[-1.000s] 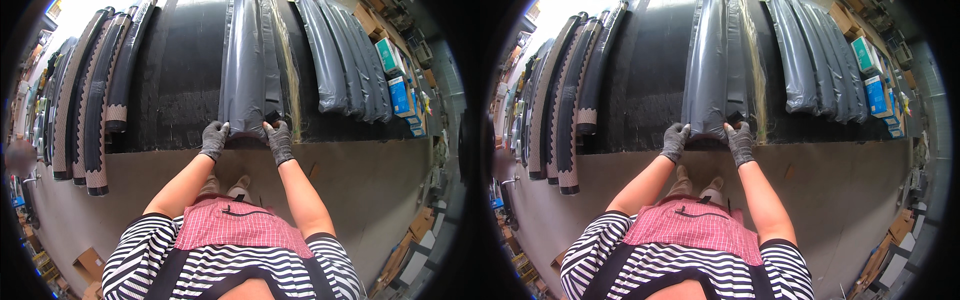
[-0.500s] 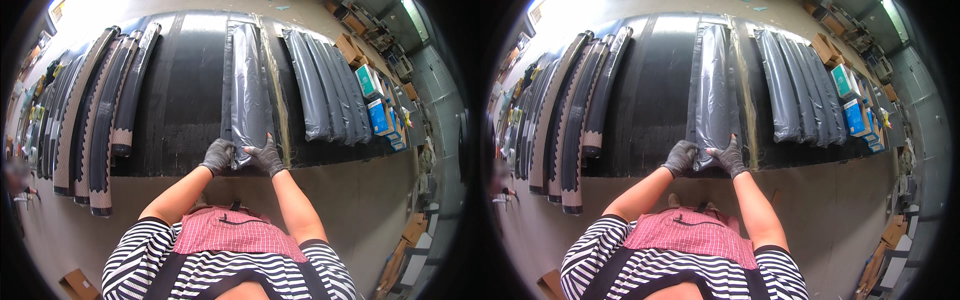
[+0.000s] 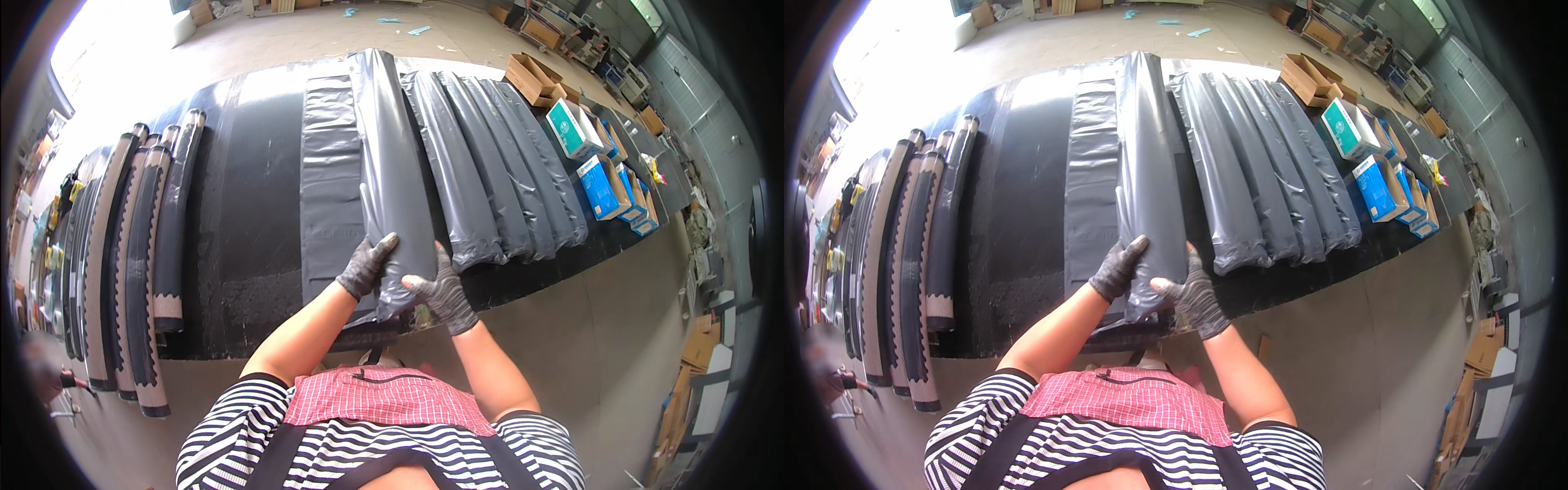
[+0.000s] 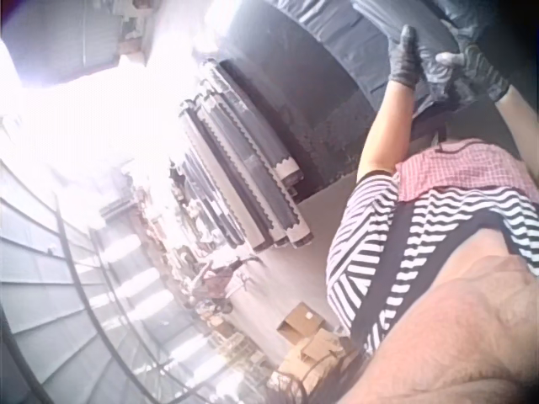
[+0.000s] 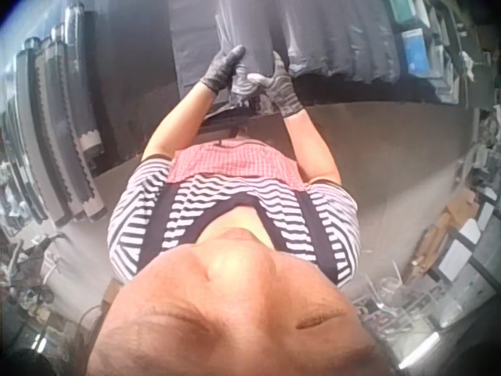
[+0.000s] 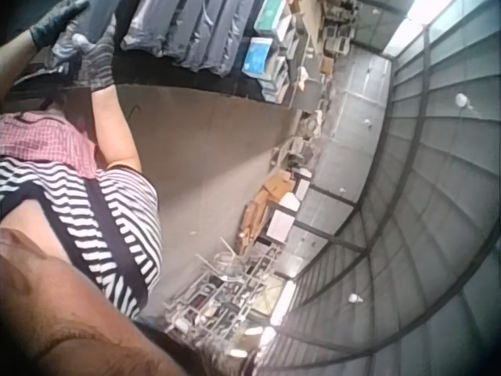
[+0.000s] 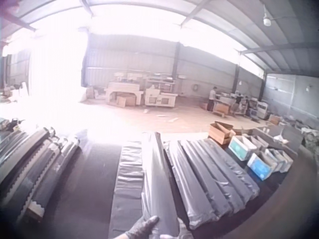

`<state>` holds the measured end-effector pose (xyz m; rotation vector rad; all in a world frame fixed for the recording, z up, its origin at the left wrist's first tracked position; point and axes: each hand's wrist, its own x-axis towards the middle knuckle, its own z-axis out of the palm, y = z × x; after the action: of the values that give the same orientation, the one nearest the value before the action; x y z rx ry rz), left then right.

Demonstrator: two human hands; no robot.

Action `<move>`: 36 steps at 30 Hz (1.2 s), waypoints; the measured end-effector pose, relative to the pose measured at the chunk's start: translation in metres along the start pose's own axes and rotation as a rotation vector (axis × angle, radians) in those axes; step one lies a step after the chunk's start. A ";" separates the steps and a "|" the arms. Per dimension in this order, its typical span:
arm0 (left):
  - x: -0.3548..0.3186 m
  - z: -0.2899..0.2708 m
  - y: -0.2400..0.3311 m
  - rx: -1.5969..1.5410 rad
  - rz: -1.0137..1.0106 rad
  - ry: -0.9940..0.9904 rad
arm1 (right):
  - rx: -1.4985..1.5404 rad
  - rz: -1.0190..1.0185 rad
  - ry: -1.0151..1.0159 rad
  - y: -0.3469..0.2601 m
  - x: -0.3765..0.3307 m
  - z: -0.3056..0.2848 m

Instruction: The person wraps plastic sheets around large rolls one by one and arranges them in a row on a work surface.

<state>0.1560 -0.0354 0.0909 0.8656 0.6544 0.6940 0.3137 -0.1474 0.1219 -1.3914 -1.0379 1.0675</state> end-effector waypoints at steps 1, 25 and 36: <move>0.019 0.012 0.005 0.064 -0.049 -0.006 | -0.051 0.011 -0.003 -0.001 0.014 -0.022; -0.067 -0.132 -0.011 1.291 0.487 -0.084 | -0.944 -0.348 -0.601 0.126 0.072 0.052; -0.286 -0.384 0.220 1.648 -0.770 1.159 | -1.266 -0.075 -0.370 0.108 -0.013 0.090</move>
<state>-0.3638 0.0207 0.1533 1.4493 2.6207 -0.3409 0.2271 -0.1476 0.0101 -2.1048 -2.2281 0.5582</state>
